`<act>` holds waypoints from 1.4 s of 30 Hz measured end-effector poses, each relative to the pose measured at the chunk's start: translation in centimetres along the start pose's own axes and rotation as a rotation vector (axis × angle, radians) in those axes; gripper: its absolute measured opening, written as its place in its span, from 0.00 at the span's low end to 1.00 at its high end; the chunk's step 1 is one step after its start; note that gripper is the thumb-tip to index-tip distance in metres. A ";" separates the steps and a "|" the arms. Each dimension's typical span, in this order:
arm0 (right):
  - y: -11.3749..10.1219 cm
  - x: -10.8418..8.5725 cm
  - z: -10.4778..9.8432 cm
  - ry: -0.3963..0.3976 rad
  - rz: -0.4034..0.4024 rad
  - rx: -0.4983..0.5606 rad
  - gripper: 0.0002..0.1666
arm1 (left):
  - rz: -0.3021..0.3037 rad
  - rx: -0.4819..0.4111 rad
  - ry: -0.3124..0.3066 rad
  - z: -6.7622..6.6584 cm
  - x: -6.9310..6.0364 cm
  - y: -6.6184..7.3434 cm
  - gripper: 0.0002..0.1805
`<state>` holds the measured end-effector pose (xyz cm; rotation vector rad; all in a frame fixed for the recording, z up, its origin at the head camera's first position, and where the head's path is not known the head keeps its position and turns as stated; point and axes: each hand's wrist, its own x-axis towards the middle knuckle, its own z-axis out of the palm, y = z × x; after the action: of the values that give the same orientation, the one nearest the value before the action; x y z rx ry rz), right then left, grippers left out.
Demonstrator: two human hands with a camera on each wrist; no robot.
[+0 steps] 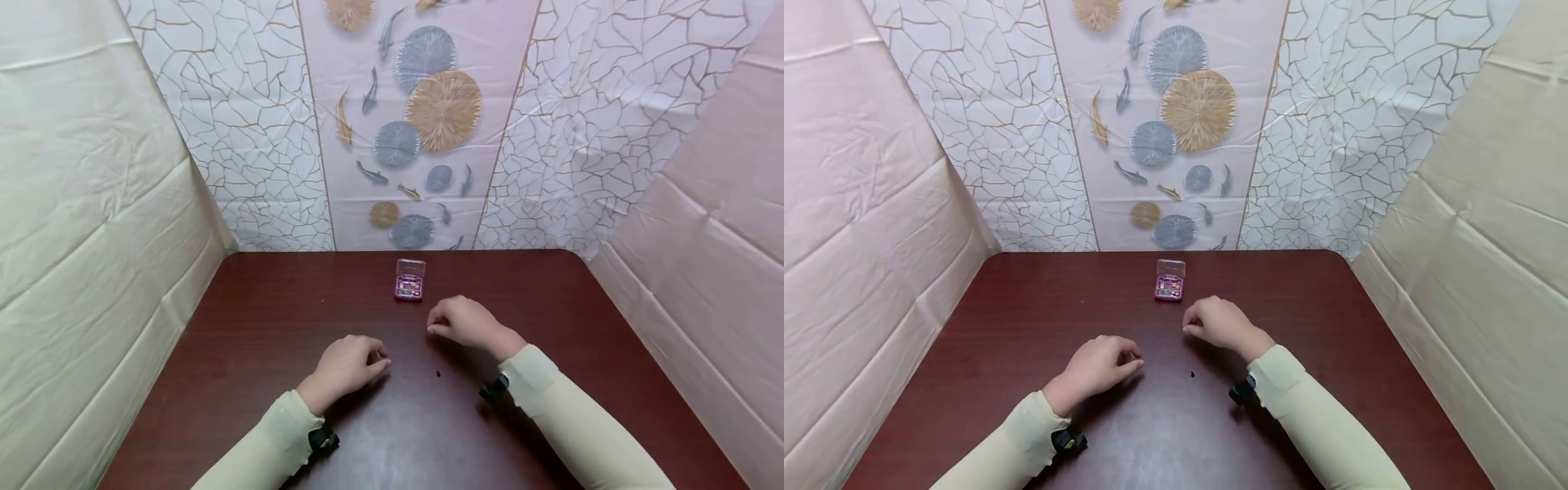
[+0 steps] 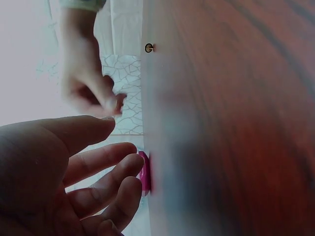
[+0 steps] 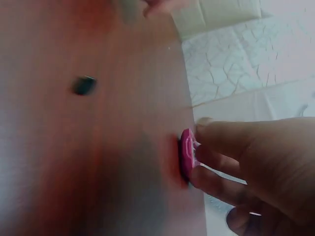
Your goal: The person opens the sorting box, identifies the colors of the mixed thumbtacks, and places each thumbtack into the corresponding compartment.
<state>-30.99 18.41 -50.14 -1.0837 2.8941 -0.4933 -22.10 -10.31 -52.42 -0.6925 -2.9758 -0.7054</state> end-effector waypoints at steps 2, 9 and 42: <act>-0.4 -1.4 0.2 -0.031 -0.050 -0.005 0.05 | -0.001 0.000 -0.004 0.1 0.0 0.1 0.07; -1.8 -5.1 1.4 -0.089 -0.145 0.002 0.02 | 0.003 -0.006 -0.016 0.2 -0.2 0.3 0.07; -2.4 -5.9 3.0 0.132 -0.106 -0.005 0.13 | 0.029 -0.023 0.007 0.6 -0.3 0.2 0.06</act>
<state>-24.62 19.65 -52.89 -1.2572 2.9619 -0.5828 -21.67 -10.03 -52.95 -0.7319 -2.9497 -0.7393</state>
